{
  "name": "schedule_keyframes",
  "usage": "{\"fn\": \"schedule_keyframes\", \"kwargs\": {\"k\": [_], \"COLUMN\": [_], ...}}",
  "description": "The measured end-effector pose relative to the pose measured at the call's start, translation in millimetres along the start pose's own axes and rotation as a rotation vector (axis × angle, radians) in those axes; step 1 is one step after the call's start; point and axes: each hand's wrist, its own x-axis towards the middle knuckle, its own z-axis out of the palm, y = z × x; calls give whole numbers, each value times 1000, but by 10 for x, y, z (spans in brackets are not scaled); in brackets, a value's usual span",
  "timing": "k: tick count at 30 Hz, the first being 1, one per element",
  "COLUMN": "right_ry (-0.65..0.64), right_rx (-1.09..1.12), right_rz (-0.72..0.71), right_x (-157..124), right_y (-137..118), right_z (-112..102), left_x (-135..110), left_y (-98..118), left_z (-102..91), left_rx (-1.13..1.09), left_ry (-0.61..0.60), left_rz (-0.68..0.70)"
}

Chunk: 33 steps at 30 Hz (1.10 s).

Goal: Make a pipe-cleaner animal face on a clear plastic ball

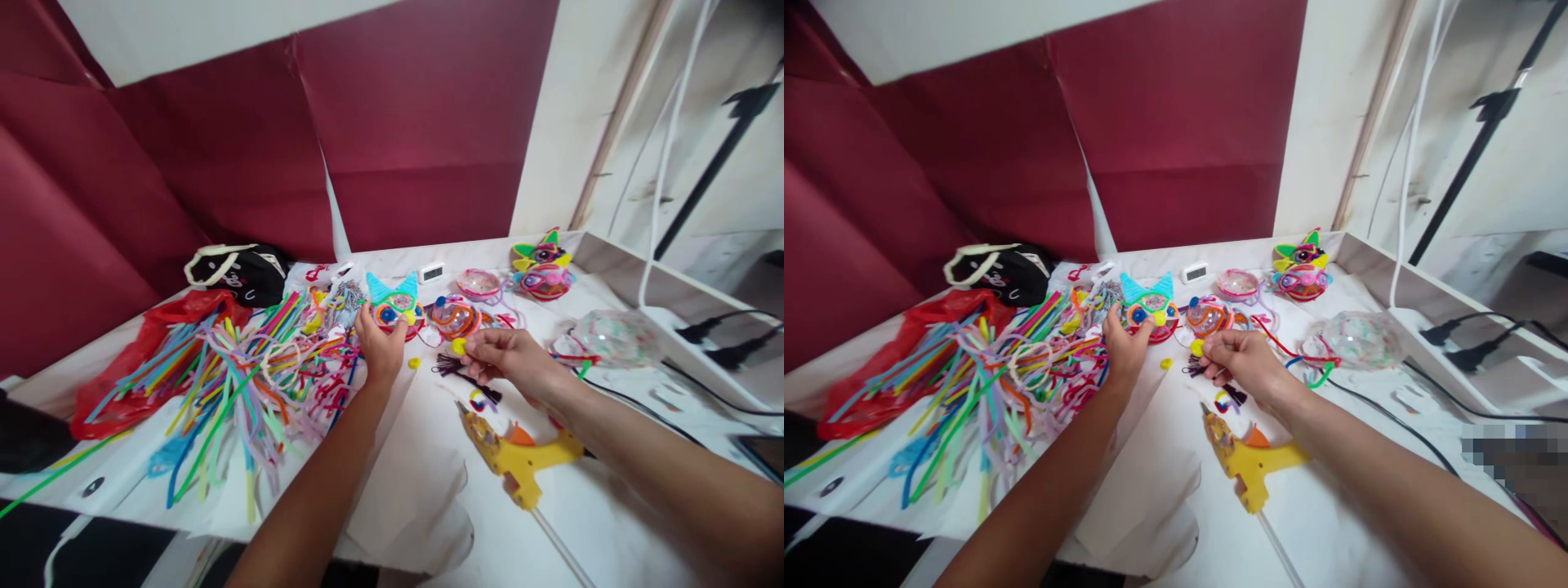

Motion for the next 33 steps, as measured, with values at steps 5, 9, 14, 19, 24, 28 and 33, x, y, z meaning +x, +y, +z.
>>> {"fn": "schedule_keyframes", "kwargs": {"k": [5, 9, 14, 19, 24, 28, 33], "right_ry": [2, 16, 21, 24, 26, 21, 18], "right_rx": [2, -10, -34, -94, -111, -138, -130], "right_rz": [1, 7, 7, 21, 10, 10, 12], "right_x": [-46, -71, -104, -141, -140, -147, -122], "right_y": [-16, -10, 2, 9, 44, 26, 24], "right_z": [-23, -51, -51, -33, -29, -6, 9], "left_x": [55, 87, 136, 165, 178, 171, 134], "left_y": [-21, -42, -99, -131, -171, -215, -262], "left_z": [110, 181, 249, 270, 286, 280, 215], "left_rx": [3, 13, -2, -9, -37, -76, -140], "left_ry": [-26, -49, -76, -76, -77, -103, -121], "left_rz": [-124, -144, -169, -230, -281, -297, -238]}}
